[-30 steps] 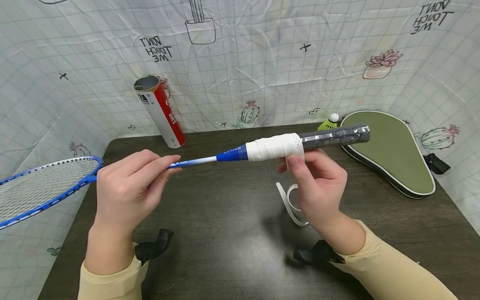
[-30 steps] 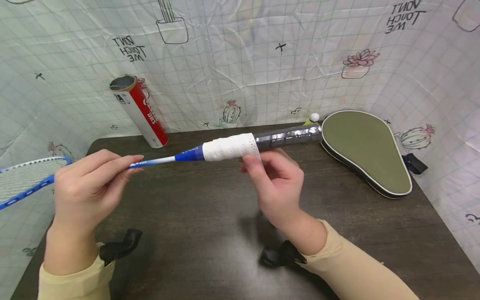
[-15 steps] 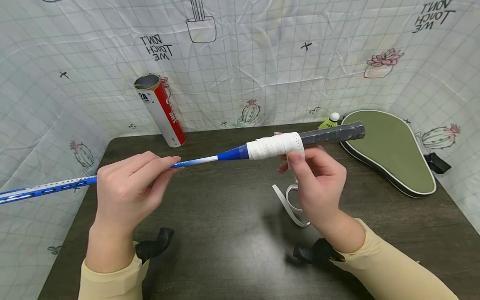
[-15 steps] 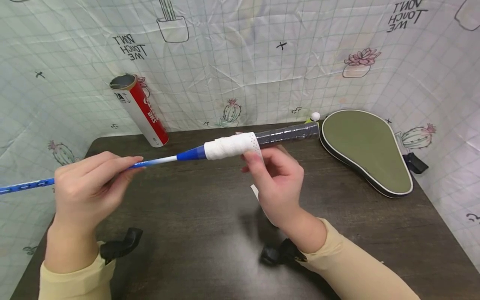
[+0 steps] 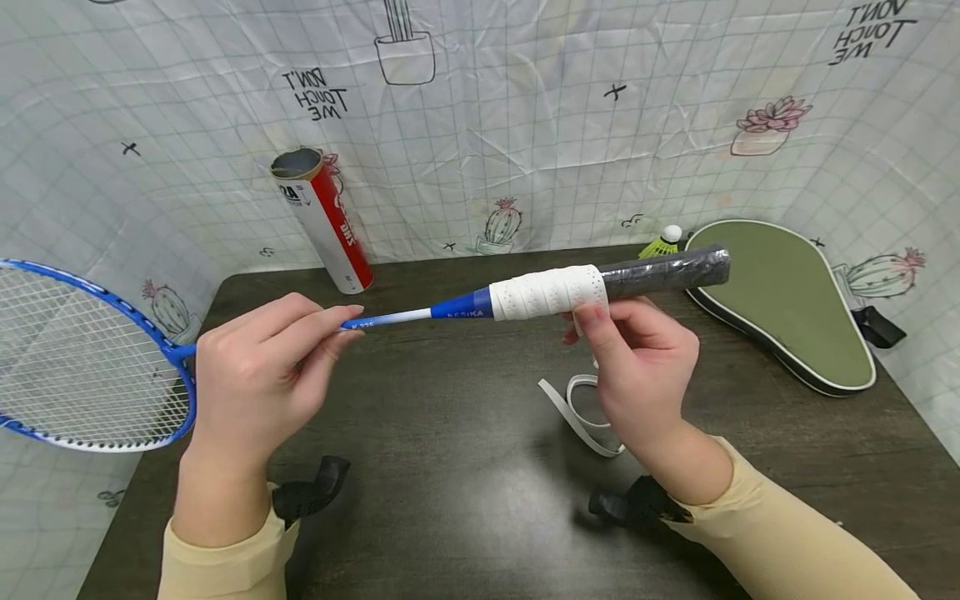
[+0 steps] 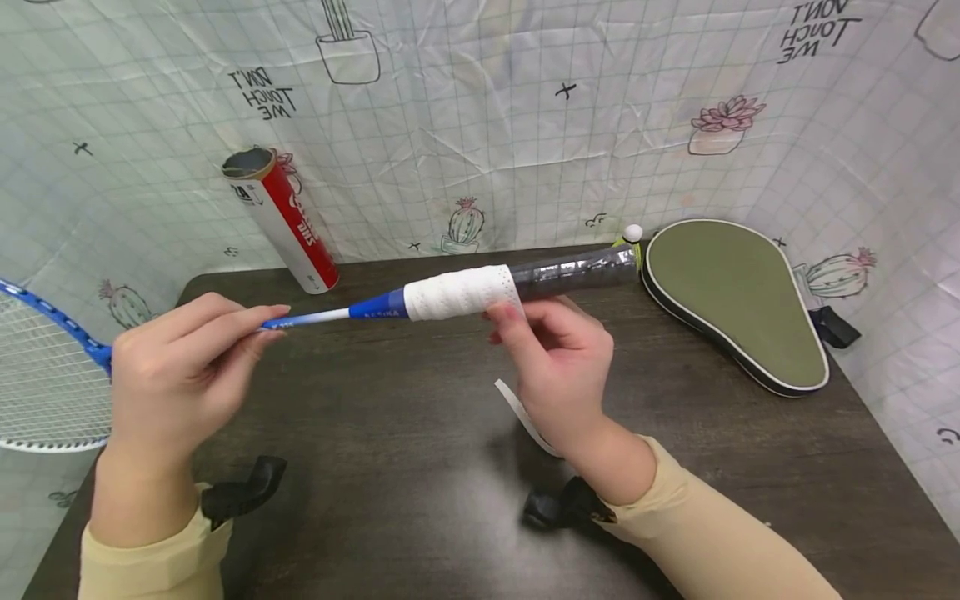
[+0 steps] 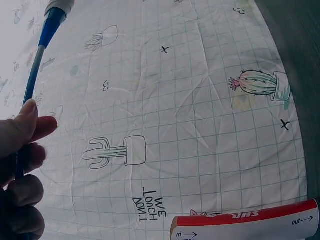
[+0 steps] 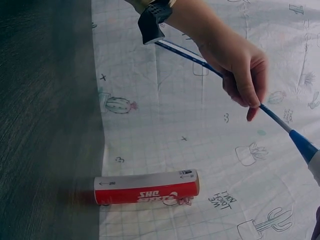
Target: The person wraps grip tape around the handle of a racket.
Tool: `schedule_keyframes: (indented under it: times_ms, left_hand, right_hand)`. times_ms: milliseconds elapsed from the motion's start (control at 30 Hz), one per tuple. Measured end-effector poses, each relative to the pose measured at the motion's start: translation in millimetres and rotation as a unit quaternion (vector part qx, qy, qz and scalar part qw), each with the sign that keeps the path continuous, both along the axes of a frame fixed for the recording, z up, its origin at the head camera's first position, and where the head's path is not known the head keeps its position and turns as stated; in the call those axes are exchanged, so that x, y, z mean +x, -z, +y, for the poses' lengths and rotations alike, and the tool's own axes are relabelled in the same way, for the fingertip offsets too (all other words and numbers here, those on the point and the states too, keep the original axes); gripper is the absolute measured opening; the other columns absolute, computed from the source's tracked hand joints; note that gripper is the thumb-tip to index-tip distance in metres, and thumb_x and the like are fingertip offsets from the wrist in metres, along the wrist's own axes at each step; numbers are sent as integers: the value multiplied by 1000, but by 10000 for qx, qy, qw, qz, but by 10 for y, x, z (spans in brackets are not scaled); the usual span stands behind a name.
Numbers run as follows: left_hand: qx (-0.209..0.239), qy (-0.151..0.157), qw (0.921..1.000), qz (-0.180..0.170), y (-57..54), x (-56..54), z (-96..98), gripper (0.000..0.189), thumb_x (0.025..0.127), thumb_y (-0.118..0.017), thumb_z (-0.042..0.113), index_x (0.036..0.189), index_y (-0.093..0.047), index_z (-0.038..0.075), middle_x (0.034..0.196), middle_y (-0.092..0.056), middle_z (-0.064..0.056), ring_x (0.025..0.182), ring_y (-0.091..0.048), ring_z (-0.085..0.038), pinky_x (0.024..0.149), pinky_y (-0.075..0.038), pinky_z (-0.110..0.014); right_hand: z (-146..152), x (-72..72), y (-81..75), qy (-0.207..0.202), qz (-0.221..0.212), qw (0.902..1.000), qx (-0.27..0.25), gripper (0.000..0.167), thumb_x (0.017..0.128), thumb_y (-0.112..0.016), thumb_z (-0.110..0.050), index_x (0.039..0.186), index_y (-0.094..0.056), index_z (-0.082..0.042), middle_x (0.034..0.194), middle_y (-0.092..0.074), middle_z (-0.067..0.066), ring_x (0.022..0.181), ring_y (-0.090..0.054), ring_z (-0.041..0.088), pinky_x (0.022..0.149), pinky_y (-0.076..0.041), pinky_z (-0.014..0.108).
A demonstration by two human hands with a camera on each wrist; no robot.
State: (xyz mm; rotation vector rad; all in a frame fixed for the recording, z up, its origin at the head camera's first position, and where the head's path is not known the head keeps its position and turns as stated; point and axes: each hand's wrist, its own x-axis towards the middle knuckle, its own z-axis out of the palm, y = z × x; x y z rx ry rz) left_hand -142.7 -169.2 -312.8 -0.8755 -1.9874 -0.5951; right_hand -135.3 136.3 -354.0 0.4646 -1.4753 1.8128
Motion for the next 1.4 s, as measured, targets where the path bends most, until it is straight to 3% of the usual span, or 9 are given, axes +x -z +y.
schedule_keyframes:
  times_ms: [300, 533, 1033, 1167, 1400]
  left_hand:
    - [-7, 79, 9999, -98, 9, -4, 8, 6, 85, -75, 4, 90, -78, 6, 68, -65, 0, 51, -40, -8, 46, -31, -25]
    - [161, 153, 9997, -92, 24, 14, 11, 7, 81, -82, 7, 88, -81, 7, 67, -67, 2, 51, -41, -8, 48, -28, -24]
    - [286, 113, 9995, -6, 0, -4, 41, 7, 81, -83, 5, 88, -79, 5, 73, -71, -2, 52, -49, -13, 51, -36, -27]
    - [314, 177, 9993, -33, -4, 3, 30, 8, 80, -83, 2, 87, -80, 4, 72, -71, -2, 52, -49, -12, 50, -35, -25]
    - [139, 202, 9996, -171, -2, 12, 9, 6, 83, -83, 6, 87, -79, 5, 75, -71, -1, 55, -51, -11, 51, -37, -23]
  right_hand:
    - [16, 15, -7, 32, -47, 10000, 18, 40, 91, -80, -11, 70, -63, 18, 67, -70, 0, 58, -66, 12, 58, -52, 23]
    - [-22, 8, -4, -346, -32, 9992, -205, 25, 90, -74, 1, 74, -62, 17, 73, -67, 4, 65, -68, 17, 65, -54, 27]
    - [16, 14, -17, -200, -108, 9997, -60, 20, 89, -77, 1, 73, -70, 11, 75, -70, 3, 64, -68, 15, 61, -55, 26]
    - [7, 20, -26, -350, -73, 9992, -179, 17, 88, -76, 3, 73, -71, 10, 75, -70, 4, 63, -67, 16, 61, -55, 27]
    - [-15, 32, -39, -977, 192, 9930, -633, 12, 87, -62, 15, 76, -65, 17, 74, -70, 9, 61, -67, 21, 57, -53, 29]
